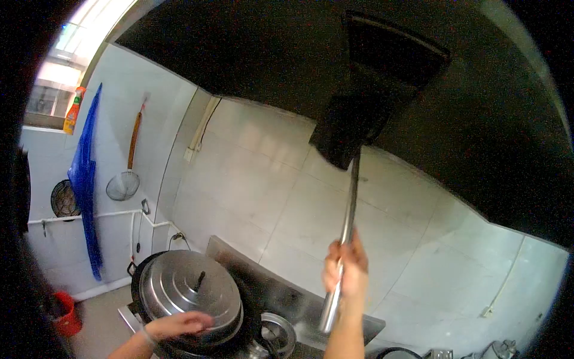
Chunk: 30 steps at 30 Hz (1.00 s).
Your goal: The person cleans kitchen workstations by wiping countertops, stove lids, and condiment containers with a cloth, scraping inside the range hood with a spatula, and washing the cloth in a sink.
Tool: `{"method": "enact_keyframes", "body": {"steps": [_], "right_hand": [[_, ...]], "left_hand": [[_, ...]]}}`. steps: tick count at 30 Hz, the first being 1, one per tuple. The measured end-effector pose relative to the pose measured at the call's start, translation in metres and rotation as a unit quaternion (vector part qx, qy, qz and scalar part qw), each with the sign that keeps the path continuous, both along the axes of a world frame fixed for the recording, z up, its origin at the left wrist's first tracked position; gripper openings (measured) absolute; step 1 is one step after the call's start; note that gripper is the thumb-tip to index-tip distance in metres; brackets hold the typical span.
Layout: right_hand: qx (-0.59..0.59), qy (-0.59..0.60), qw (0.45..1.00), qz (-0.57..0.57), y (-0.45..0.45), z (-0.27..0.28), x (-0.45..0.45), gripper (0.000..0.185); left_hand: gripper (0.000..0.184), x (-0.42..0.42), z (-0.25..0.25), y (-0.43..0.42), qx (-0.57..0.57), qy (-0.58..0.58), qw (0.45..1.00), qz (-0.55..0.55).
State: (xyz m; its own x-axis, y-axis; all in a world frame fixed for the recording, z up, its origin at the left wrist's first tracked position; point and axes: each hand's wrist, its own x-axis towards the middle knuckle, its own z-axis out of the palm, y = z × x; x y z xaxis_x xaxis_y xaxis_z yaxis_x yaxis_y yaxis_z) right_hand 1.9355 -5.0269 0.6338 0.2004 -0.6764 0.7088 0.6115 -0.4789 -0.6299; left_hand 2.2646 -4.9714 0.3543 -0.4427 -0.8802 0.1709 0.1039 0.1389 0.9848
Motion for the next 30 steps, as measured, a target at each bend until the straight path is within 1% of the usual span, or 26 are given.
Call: {"method": "enact_keyframes", "body": {"steps": [1, 2, 3, 4, 5, 6, 8, 10, 11, 12, 14, 16, 17, 18, 19, 20, 22, 23, 24, 25, 26, 27, 28, 29, 30], "right_hand": [[0.000, 0.032, 0.999, -0.016, 0.005, -0.027, -0.005, 0.058], [0.018, 0.031, 0.999, -0.003, 0.006, -0.055, -0.010, 0.062], [0.038, 0.032, 0.999, 0.011, 0.007, -0.079, -0.014, 0.066], [0.064, 0.038, 0.997, -0.010, 0.022, -0.097, -0.014, 0.071], [0.078, 0.025, 0.996, 0.032, 0.025, -0.119, -0.019, 0.074], [0.099, 0.026, 0.994, 0.037, 0.032, -0.138, -0.023, 0.077], [0.153, 0.036, 0.986, 0.047, 0.045, -0.171, -0.032, 0.073], [0.174, 0.052, 0.982, 0.048, 0.052, -0.199, -0.045, 0.074], [0.183, 0.067, 0.980, 0.044, 0.056, -0.210, -0.053, 0.075], [0.195, 0.066, 0.977, 0.046, 0.059, -0.219, -0.061, 0.075], [0.233, 0.094, 0.968, 0.009, 0.065, -0.231, -0.078, 0.077], [0.256, 0.088, 0.963, -0.007, 0.064, -0.250, -0.100, 0.078], [0.270, 0.119, 0.955, -0.029, 0.064, -0.254, -0.109, 0.078], [0.283, 0.150, 0.946, -0.051, 0.065, -0.257, -0.115, 0.077], [0.305, 0.166, 0.935, -0.074, 0.067, -0.258, -0.120, 0.073], [0.313, 0.167, 0.932, -0.075, 0.065, -0.267, -0.126, 0.073], [0.314, 0.214, 0.923, -0.057, 0.057, -0.292, -0.139, 0.072], [0.330, 0.253, 0.905, -0.087, 0.065, -0.278, -0.127, 0.073], [0.295, 0.264, 0.916, -0.061, 0.064, -0.281, -0.126, 0.074], [0.309, 0.248, 0.918, -0.028, 0.063, -0.288, -0.126, 0.072], [0.321, 0.231, 0.918, 0.006, 0.065, -0.292, -0.121, 0.071], [0.328, 0.195, 0.924, 0.025, 0.069, -0.292, -0.117, 0.070], [0.306, 0.229, 0.924, 0.023, 0.066, -0.301, -0.119, 0.071], [0.303, 0.216, 0.927, 0.041, 0.064, -0.308, -0.120, 0.071], [0.299, 0.202, 0.931, 0.057, 0.061, -0.315, -0.121, 0.071]], "left_hand": [[0.056, -0.017, 0.013, -0.016, -0.024, 0.036, 0.999, -0.021], [0.061, -0.037, 0.028, -0.031, -0.047, 0.074, 0.995, -0.041], [0.064, -0.059, 0.055, -0.039, -0.066, 0.097, 0.993, -0.034], [0.067, -0.082, 0.082, -0.049, -0.084, 0.120, 0.989, -0.026], [0.068, -0.103, 0.100, -0.063, -0.084, 0.163, 0.982, -0.037], [0.069, -0.121, 0.113, -0.077, -0.084, 0.207, 0.974, -0.046], [0.069, -0.148, 0.138, -0.101, -0.041, 0.320, 0.943, -0.080], [0.056, -0.164, 0.148, -0.127, -0.014, 0.398, 0.914, -0.084], [0.037, -0.165, 0.158, -0.128, -0.028, 0.385, 0.917, -0.103], [0.026, -0.173, 0.162, -0.120, -0.022, 0.398, 0.917, -0.005], [0.026, -0.173, 0.160, -0.119, -0.018, 0.372, 0.915, 0.158], [0.027, -0.161, 0.155, -0.115, -0.059, 0.348, 0.910, 0.218], [0.026, -0.159, 0.161, -0.111, -0.085, 0.328, 0.902, 0.268], [0.029, -0.154, 0.170, -0.103, -0.100, 0.285, 0.907, 0.293], [0.033, -0.149, 0.180, -0.102, -0.112, 0.270, 0.919, 0.264], [0.036, -0.145, 0.192, -0.102, -0.124, 0.256, 0.930, 0.234], [0.046, -0.144, 0.217, -0.105, -0.101, 0.178, 0.963, 0.178], [0.053, -0.143, 0.226, -0.110, -0.080, 0.123, 0.980, 0.138], [0.055, -0.148, 0.233, -0.117, -0.090, 0.099, 0.977, 0.165], [0.052, -0.143, 0.247, -0.127, -0.096, -0.032, 0.982, 0.161], [0.051, -0.138, 0.258, -0.136, -0.100, -0.164, 0.969, 0.155], [0.051, -0.141, 0.263, -0.141, -0.097, -0.164, 0.969, 0.160], [0.050, -0.147, 0.268, -0.147, -0.182, -0.364, 0.889, 0.209], [0.050, -0.151, 0.269, -0.151, -0.258, -0.545, 0.760, 0.245], [0.059, -0.151, 0.257, -0.155, -0.305, -0.494, 0.767, 0.272]]}}
